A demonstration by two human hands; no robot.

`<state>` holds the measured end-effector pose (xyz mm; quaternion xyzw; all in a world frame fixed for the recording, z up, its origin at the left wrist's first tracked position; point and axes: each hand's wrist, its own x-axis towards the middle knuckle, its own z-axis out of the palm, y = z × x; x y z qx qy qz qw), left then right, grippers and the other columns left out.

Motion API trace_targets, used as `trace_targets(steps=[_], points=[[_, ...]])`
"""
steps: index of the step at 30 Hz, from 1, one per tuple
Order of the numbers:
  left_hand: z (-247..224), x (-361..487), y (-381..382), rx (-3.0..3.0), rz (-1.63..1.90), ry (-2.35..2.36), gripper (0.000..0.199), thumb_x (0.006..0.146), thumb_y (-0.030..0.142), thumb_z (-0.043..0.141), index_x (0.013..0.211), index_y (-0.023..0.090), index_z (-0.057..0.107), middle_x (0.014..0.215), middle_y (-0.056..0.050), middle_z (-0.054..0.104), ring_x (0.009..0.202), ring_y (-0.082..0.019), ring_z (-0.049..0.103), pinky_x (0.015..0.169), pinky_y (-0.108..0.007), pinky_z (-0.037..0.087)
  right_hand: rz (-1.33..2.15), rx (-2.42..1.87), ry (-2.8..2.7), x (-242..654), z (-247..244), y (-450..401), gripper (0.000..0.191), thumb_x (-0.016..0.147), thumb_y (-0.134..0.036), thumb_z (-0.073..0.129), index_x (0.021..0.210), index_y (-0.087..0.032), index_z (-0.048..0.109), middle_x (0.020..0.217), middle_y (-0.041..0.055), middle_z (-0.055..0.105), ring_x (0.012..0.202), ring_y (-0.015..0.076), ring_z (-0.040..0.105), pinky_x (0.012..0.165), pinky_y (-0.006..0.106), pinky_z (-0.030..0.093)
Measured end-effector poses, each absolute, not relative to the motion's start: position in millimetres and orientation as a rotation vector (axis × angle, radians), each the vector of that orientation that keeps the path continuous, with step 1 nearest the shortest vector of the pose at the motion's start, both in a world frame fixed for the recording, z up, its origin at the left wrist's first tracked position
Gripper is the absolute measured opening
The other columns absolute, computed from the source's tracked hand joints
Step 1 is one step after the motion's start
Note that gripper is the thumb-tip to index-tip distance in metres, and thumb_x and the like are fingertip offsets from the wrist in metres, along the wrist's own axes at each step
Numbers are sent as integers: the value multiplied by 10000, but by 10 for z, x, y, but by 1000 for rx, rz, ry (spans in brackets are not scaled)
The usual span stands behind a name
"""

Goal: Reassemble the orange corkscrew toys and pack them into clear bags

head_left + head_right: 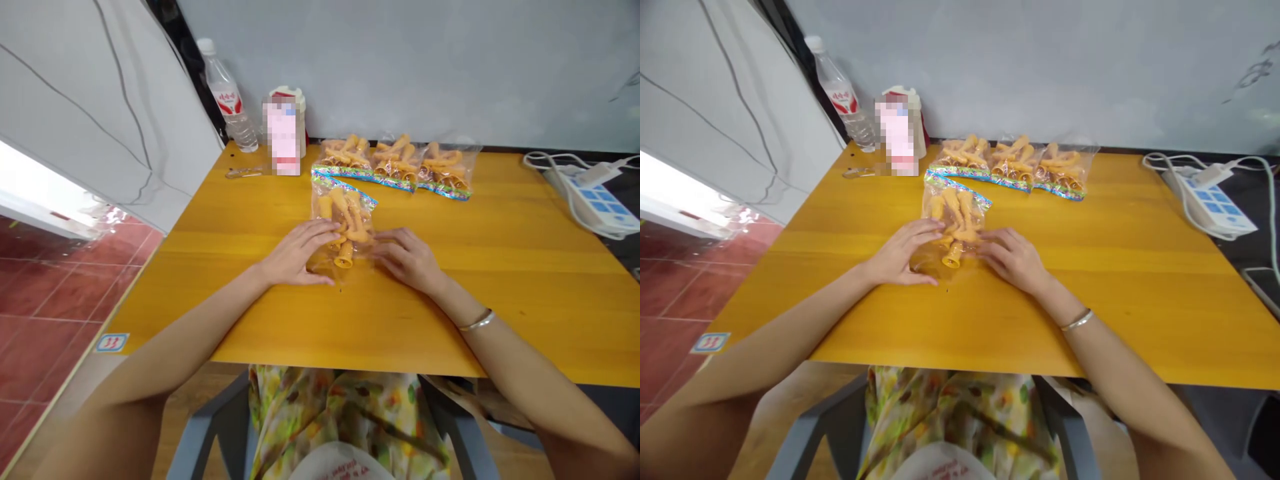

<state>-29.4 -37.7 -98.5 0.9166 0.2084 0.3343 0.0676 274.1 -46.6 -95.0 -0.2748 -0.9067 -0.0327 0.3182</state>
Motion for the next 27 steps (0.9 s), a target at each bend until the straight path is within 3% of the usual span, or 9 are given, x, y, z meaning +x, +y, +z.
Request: trace_targets(steps=[2,5,7,11,16,23,27], points=[[-948,-238,-421,2690,1034,637,835,782,589,724,1439,201,384,1413,-190,536,1371,-339,463,1142,-543,389,-123,-728,-2402,2709,-919,-449,82,928,-233,615,964,-224,687,1230,128,647,1086,253,608,902,433,553],[-929,-169,-483,2591,1070,770,672,872,438,653,1444,214,379,1404,-158,546,1366,-316,463,1146,-525,383,-99,-653,-2459,2631,-887,-425,92,924,-231,617,909,-225,707,1314,129,595,1257,288,528,986,487,531],[-936,-123,-507,2599,1014,887,682,874,385,643,1466,210,352,1439,-152,519,1395,-319,425,1165,-523,351,-67,-608,-2482,2597,-888,-432,96,922,-217,619,915,-225,715,1363,125,565,1344,298,467,1035,504,510],[-955,-19,-526,2628,820,1086,714,877,420,647,1480,195,338,1492,-149,461,1415,-326,386,1163,-507,332,13,-594,-2508,2577,-935,-481,112,930,-203,606,936,-223,716,1466,113,497,1439,303,381,1093,509,481],[-926,103,-546,2605,743,1303,459,912,404,605,1301,180,511,1342,-130,555,1252,-303,498,997,-456,428,87,-574,-2475,2555,-989,-521,116,946,-199,586,918,-199,699,1476,131,502,1432,283,411,1110,472,473],[-946,243,-475,2630,700,1598,249,863,389,640,1003,192,583,1060,-97,635,1045,-316,519,864,-442,405,46,-549,-2473,2502,-944,-560,125,952,-198,571,897,-201,683,1453,125,541,1382,263,482,1068,440,512],[-1011,175,-432,2654,869,1434,243,894,338,602,1071,176,566,1061,-104,635,1024,-294,529,858,-421,419,87,-611,-2462,2570,-900,-518,93,952,-207,570,902,-210,647,1336,103,646,1256,246,596,1016,429,543]])
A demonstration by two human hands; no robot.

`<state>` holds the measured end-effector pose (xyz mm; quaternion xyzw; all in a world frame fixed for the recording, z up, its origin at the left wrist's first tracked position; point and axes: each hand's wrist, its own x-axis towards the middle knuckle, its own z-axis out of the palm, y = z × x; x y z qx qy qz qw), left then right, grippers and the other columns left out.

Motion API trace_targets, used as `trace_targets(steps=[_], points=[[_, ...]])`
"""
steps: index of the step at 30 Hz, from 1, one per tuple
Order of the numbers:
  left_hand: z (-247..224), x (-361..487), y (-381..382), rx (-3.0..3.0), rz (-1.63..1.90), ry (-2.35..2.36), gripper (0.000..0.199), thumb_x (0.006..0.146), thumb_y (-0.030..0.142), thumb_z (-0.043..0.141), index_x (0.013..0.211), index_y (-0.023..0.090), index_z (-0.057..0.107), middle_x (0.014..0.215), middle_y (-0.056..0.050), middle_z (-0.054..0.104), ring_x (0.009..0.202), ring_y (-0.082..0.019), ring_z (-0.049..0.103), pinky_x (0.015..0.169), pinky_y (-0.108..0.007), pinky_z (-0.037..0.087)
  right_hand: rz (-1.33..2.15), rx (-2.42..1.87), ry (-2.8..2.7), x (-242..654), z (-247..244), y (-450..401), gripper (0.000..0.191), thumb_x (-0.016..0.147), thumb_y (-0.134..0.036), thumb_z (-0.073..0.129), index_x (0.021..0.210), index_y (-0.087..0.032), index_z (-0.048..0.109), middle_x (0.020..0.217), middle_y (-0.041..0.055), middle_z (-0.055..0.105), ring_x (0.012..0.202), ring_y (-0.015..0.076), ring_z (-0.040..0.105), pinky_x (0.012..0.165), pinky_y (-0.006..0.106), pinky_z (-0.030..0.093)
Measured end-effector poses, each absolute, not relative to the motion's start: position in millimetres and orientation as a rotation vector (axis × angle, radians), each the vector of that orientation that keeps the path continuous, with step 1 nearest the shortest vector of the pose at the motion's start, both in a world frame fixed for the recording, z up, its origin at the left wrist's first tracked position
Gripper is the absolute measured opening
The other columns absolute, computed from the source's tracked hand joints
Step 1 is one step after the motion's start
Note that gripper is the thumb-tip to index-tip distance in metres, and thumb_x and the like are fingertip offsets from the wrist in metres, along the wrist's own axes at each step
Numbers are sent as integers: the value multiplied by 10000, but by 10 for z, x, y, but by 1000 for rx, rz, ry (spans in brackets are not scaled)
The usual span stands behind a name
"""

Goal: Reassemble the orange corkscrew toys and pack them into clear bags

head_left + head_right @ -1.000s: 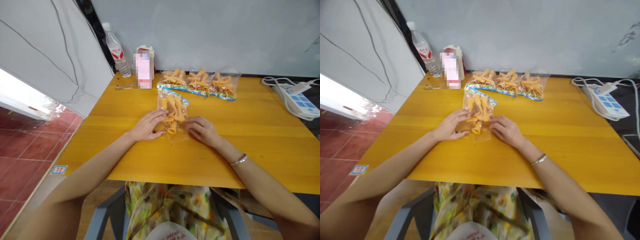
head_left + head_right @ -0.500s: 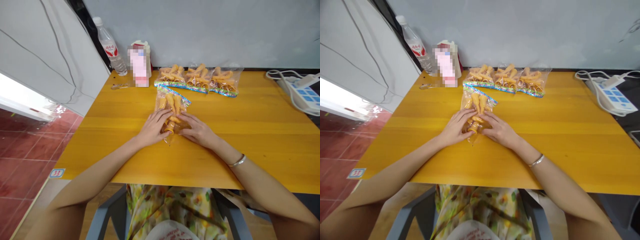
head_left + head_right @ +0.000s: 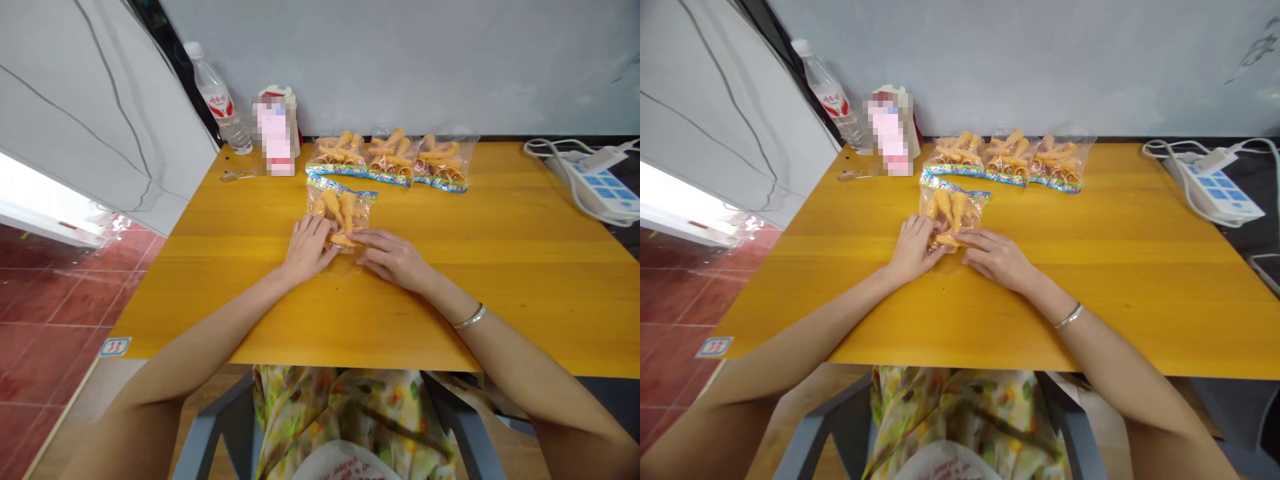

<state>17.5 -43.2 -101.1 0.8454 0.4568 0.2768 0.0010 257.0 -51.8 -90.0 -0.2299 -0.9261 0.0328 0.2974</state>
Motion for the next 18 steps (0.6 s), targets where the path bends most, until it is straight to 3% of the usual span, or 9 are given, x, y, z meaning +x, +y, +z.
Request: trace_targets(steps=[4,11,15,18], points=[[-1019,69,-441,2744,1043,1001,362,908,201,528,1268,173,504,1185,-123,591,1081,-253,531,939,-412,445,221,-712,-2380,2745,-896,-435,93,958,-176,533,939,-226,609,1250,81,694,1135,220,664,955,408,560],[-988,10,-465,2855,990,675,544,820,85,440,1333,251,513,1309,-126,534,1169,-276,519,960,-457,454,289,-863,-2281,2901,-920,-369,144,969,-257,538,1071,-224,634,1139,110,723,1045,242,693,887,418,573],[-961,-47,-472,2790,951,677,535,880,203,442,1412,261,438,1350,-132,528,1224,-281,511,1027,-493,426,261,-869,-2298,2887,-890,-388,139,975,-274,536,1067,-231,631,1154,105,719,1030,240,692,881,417,575],[-938,-80,-474,2802,874,697,551,911,455,547,1407,233,452,1343,-152,548,1234,-296,519,1044,-491,424,180,-842,-2319,2868,-853,-415,238,946,-311,600,1173,-239,609,1273,113,670,1110,259,660,924,437,563]])
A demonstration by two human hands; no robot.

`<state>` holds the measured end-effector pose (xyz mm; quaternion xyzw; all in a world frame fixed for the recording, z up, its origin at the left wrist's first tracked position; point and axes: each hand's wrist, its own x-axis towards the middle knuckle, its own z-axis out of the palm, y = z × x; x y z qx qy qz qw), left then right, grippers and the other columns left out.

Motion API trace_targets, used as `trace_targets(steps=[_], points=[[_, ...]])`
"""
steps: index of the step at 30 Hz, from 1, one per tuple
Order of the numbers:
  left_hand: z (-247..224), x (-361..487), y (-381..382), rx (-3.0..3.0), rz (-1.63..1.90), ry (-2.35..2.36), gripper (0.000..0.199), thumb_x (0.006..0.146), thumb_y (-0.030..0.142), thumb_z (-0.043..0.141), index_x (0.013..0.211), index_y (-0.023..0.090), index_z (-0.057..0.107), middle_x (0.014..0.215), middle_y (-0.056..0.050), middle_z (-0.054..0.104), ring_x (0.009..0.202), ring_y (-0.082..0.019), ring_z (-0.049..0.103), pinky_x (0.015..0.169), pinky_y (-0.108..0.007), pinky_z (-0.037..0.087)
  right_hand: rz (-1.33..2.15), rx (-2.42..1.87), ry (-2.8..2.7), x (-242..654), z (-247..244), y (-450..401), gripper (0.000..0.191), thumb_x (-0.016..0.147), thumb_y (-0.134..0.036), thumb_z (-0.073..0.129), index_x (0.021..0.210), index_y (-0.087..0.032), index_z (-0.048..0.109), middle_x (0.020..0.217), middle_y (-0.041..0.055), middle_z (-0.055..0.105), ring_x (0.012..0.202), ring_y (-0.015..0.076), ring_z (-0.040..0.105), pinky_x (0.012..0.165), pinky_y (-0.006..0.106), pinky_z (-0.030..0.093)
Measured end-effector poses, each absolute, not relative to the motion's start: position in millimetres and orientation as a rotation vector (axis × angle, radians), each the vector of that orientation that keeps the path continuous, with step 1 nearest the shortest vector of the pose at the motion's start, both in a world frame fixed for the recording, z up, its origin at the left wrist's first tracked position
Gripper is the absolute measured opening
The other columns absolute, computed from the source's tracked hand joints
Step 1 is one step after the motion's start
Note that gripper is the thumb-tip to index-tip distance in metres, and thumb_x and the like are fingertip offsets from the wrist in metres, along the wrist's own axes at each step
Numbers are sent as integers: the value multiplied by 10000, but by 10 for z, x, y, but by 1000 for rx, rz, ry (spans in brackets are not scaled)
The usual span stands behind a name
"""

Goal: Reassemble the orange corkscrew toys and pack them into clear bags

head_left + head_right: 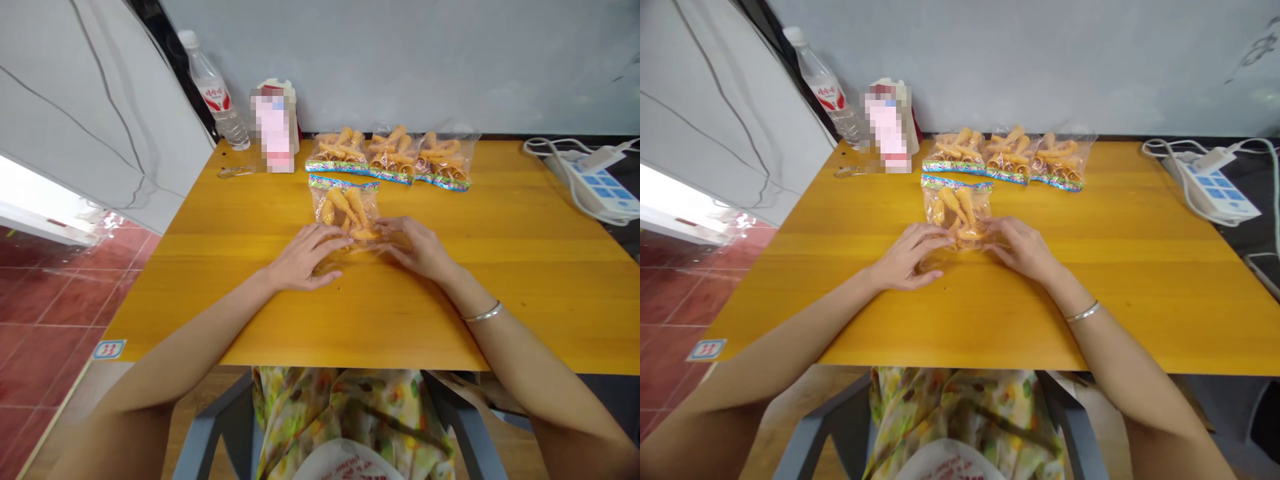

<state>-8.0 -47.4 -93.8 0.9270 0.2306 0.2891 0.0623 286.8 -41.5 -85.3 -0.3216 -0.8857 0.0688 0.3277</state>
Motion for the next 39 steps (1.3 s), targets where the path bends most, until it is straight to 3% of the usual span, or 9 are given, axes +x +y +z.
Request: trace_targets(steps=[3,7,10,14,18,23,31,39], points=[[-936,-98,-459,2889,781,731,646,849,622,622,1341,213,534,1350,-173,558,1239,-318,523,1018,-487,444,53,-771,-2394,2823,-833,-450,349,909,-343,663,1243,-248,622,1374,122,596,1201,278,602,974,450,534],[-958,-111,-425,2926,783,747,286,929,478,582,1007,225,689,1310,-129,607,1173,-276,570,957,-443,479,64,-679,-2393,2751,-857,-477,142,931,-292,635,1040,-245,713,1235,94,674,1084,231,646,916,393,546],[-966,-105,-409,2735,954,791,280,969,387,530,810,204,670,1075,-102,687,988,-207,627,887,-373,506,179,-713,-2272,2730,-883,-472,113,954,-254,591,969,-228,701,1061,75,737,949,197,676,853,357,550],[-960,-79,-413,2389,1121,869,299,977,376,513,791,184,646,770,-57,672,761,-160,621,745,-299,495,302,-868,-2119,2710,-884,-476,179,969,-324,555,891,-224,681,892,67,738,842,204,676,802,358,539],[-975,-42,-433,2091,1117,1052,324,958,406,537,736,178,598,686,-11,639,651,-122,581,662,-249,449,452,-1035,-1992,2645,-880,-525,322,968,-454,525,788,-211,634,774,62,679,737,194,633,710,331,504],[-1040,8,-433,1795,1098,1151,354,907,483,579,720,187,526,562,43,516,499,-86,434,492,-209,319,869,-1210,-1819,2567,-954,-555,433,946,-599,490,791,-206,582,687,23,637,654,166,581,633,292,454],[-1039,63,-433,1700,1114,1143,313,881,428,616,716,196,485,553,51,469,502,-86,405,506,-223,288,1091,-1186,-1668,2536,-1005,-506,482,873,-662,563,762,-193,575,645,-1,582,627,141,533,646,279,428],[-1052,28,-389,1789,1064,1128,96,868,247,544,880,224,452,549,87,415,478,-97,396,517,-223,316,1083,-1285,-1727,2495,-955,-515,502,860,-643,555,631,-201,484,564,-17,533,549,117,471,549,258,356]])
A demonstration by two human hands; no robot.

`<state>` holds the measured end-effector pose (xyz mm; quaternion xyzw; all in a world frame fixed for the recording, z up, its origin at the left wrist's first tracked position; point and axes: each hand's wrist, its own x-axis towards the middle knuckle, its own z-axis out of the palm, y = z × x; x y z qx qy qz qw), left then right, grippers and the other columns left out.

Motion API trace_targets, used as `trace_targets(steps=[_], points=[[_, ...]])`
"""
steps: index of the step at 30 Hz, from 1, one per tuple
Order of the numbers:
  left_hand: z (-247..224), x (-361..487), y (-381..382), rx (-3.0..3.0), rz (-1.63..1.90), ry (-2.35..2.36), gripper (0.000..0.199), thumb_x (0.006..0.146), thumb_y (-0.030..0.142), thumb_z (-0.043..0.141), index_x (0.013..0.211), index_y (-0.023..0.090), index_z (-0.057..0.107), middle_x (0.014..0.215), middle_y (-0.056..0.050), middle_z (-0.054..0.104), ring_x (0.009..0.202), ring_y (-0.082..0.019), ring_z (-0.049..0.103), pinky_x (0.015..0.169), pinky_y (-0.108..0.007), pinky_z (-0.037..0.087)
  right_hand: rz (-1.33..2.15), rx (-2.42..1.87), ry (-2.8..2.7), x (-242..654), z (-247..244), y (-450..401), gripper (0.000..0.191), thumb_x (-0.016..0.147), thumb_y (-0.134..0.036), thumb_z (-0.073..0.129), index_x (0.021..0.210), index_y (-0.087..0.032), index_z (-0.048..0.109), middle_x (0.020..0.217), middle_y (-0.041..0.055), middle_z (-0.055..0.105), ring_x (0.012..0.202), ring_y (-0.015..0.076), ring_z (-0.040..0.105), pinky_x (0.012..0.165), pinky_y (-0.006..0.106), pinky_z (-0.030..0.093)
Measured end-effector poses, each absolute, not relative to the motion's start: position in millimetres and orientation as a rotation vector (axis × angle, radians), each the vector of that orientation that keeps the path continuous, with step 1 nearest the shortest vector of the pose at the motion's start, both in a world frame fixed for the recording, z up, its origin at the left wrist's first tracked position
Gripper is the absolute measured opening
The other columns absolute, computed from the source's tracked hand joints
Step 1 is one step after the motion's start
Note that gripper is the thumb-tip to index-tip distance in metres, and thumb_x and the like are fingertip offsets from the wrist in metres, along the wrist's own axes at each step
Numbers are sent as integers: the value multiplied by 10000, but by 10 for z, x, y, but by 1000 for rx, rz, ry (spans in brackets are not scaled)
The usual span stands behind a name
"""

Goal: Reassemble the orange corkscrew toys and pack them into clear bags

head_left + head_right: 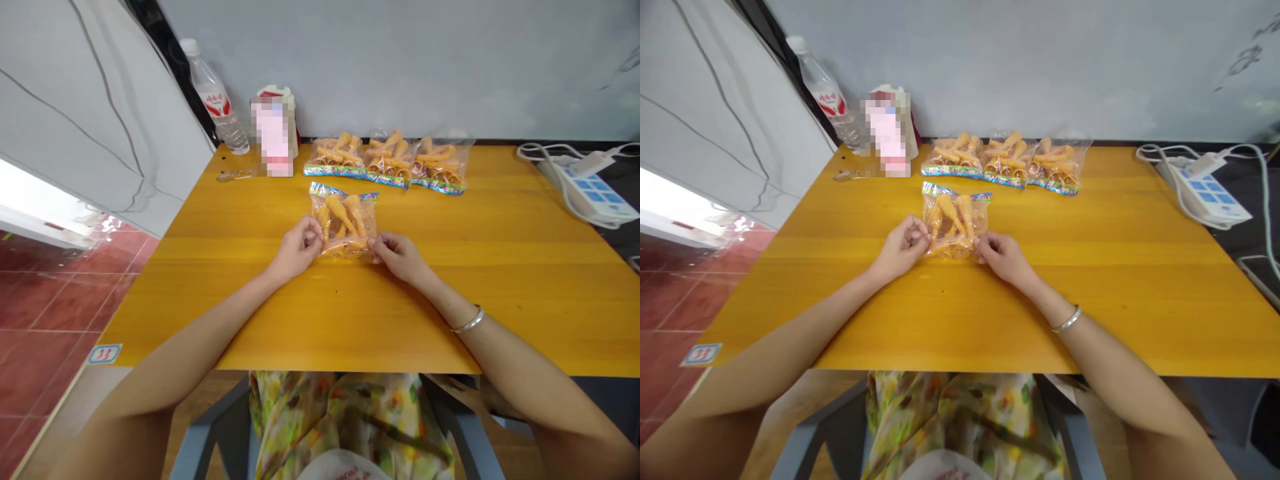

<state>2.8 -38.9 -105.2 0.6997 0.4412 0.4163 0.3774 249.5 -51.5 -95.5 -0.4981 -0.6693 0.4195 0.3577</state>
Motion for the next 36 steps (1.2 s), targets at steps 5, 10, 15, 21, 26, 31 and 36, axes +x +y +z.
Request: trace_targets(steps=[5,10,15,21,26,31,36], points=[[-976,8,-486,2401,1213,1327,85,924,216,473,938,200,556,865,-52,656,831,-196,601,798,-366,467,1079,-1299,-1761,2498,-952,-498,440,867,-529,539,585,-203,447,542,-28,503,531,105,434,549,255,340],[-933,92,-587,3064,971,878,327,936,255,559,1260,286,594,1349,-73,620,1297,-279,523,1069,-471,402,1191,-1287,-1718,2501,-947,-470,461,813,-583,570,574,-205,458,518,-34,484,510,96,409,532,254,327],[-993,194,-540,3207,622,1012,565,944,184,539,1464,379,435,1488,-100,497,1380,-358,451,1028,-524,468,1276,-1228,-1621,2507,-954,-465,486,779,-650,615,652,-197,492,535,-43,491,503,90,413,517,244,329],[-1022,159,-496,3175,630,1026,531,964,162,492,1485,234,420,1367,-135,589,1336,-309,507,1022,-444,528,1195,-1114,-1669,2567,-977,-472,278,859,-485,596,878,-222,506,524,-95,415,465,91,333,469,226,258],[-1020,135,-470,3190,684,1034,475,986,218,491,1459,204,450,1318,-124,628,1298,-300,553,958,-411,581,733,-1152,-1968,2636,-986,-501,242,952,-324,450,883,-193,641,717,4,598,615,136,523,597,271,423],[-1035,88,-426,3135,776,1009,436,992,244,498,1420,155,496,1295,-116,658,1281,-267,582,1030,-394,555,208,-981,-2335,2745,-932,-531,336,941,-396,586,1216,-207,616,1123,136,609,1050,262,605,911,422,533],[-1080,34,-384,3002,865,966,434,1006,237,475,1433,165,481,1345,-102,644,1285,-238,590,1067,-405,534,-84,-931,-2536,2790,-938,-443,366,967,-242,537,1332,-269,542,1435,125,509,1242,280,554,1020,480,519]])
